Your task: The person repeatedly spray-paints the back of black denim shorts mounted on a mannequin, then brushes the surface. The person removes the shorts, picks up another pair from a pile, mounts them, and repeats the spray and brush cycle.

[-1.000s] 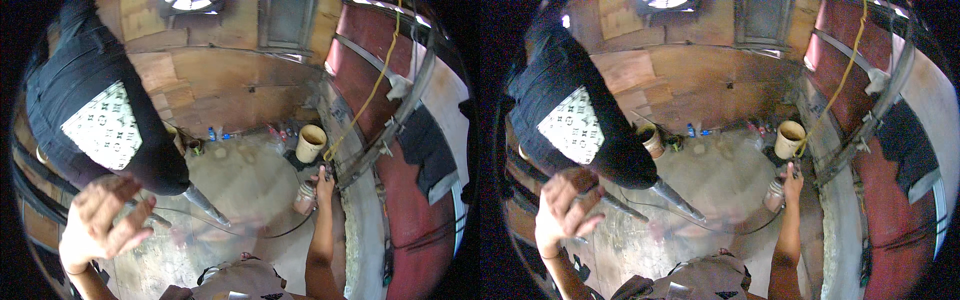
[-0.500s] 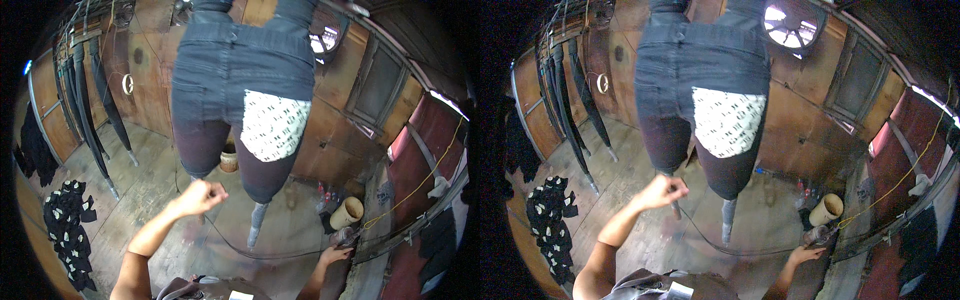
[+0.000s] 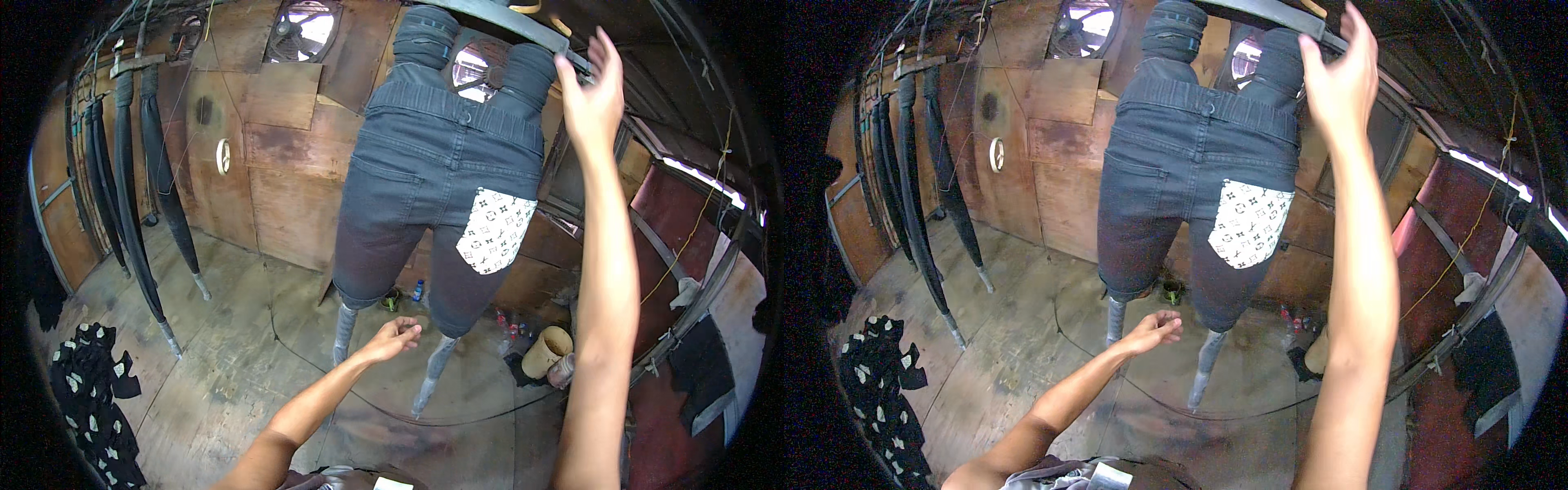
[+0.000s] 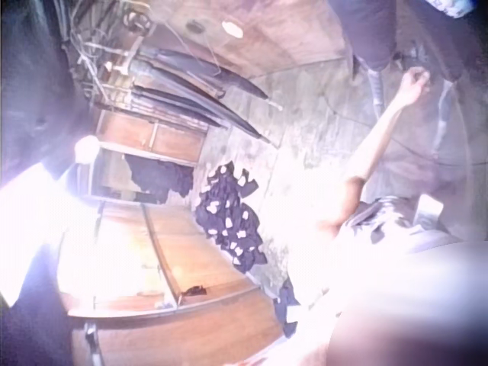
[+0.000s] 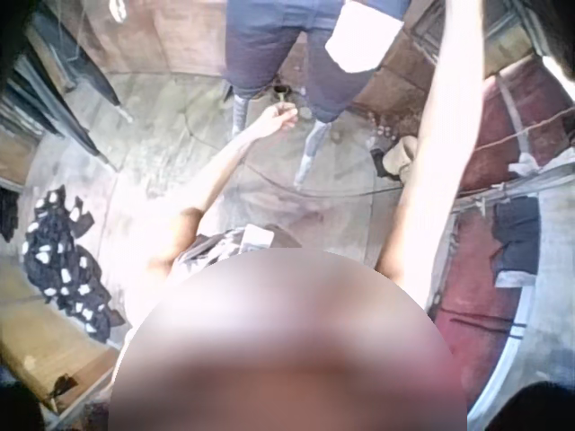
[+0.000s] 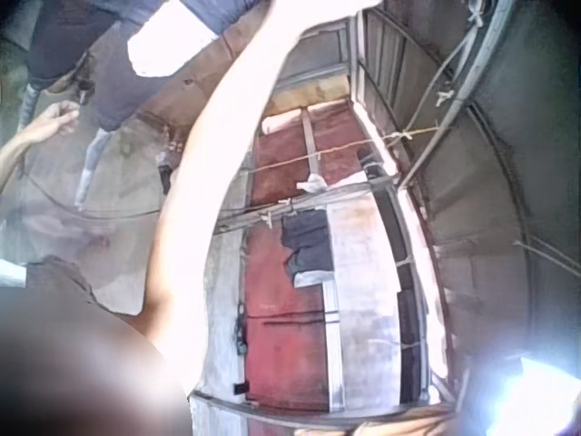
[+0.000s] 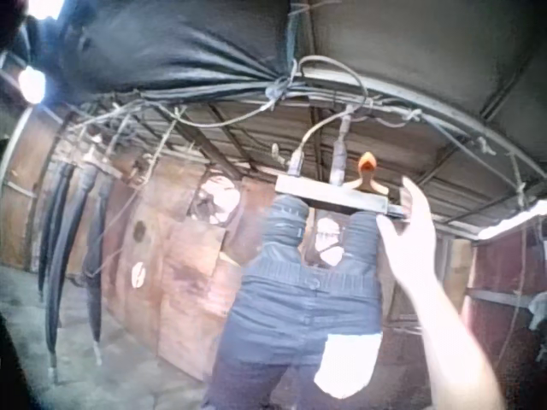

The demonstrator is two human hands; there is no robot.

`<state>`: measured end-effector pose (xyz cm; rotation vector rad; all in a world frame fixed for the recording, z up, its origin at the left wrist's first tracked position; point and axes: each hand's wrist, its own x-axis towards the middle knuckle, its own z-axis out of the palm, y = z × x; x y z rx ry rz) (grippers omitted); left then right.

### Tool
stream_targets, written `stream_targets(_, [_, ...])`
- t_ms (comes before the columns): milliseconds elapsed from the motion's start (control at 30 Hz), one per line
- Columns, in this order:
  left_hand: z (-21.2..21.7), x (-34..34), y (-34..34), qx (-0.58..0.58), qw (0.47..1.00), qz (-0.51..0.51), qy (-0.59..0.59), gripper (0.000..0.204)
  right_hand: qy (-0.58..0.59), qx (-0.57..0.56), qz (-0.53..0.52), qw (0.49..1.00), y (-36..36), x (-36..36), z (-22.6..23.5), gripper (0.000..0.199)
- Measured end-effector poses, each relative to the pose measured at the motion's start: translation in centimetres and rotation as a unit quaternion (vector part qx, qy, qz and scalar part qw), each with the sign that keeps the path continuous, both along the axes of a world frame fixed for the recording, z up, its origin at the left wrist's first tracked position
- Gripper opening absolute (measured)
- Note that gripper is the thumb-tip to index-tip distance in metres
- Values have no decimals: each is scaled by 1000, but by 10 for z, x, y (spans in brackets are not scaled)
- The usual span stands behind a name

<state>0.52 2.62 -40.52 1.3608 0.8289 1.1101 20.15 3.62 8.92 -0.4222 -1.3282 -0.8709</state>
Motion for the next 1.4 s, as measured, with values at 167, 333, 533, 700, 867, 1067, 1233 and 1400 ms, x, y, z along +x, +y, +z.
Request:
stream_targets(167, [5, 8, 16, -95, 995, -5, -14, 58, -98, -226, -20, 969, 15, -22, 88, 23])
stream_targets(333, [17, 20, 9, -168, 984, -4, -61, 79, -4, -38, -155, 987, -35, -11, 68, 26])
stream_targets(533, [31, 46, 2, -142, 976, 79, -145, 63, -141, 13, -12, 990, -76, 33, -96, 22])
stream_targets(700, [39, 61, 12, -146, 958, 141, -201, 39, -204, -149, -9, 967, -88, 12, -225, 21])
stream_targets(867, [35, 61, 20, -116, 961, 139, -208, 32, -220, -434, 175, 856, -89, 13, -254, 19])
stream_targets(1067, [8, 72, 50, -24, 967, 174, -185, 28, -355, -318, -22, 879, -61, 33, -261, 39])
stream_targets(1233, [-23, 69, 73, 77, 978, 183, -69, 27, -130, -159, -34, 978, -48, 30, -261, 28])
stream_targets(1400, [-30, 62, 73, 102, 977, 185, -35, 28, -319, -348, -83, 877, -68, 33, -259, 51])
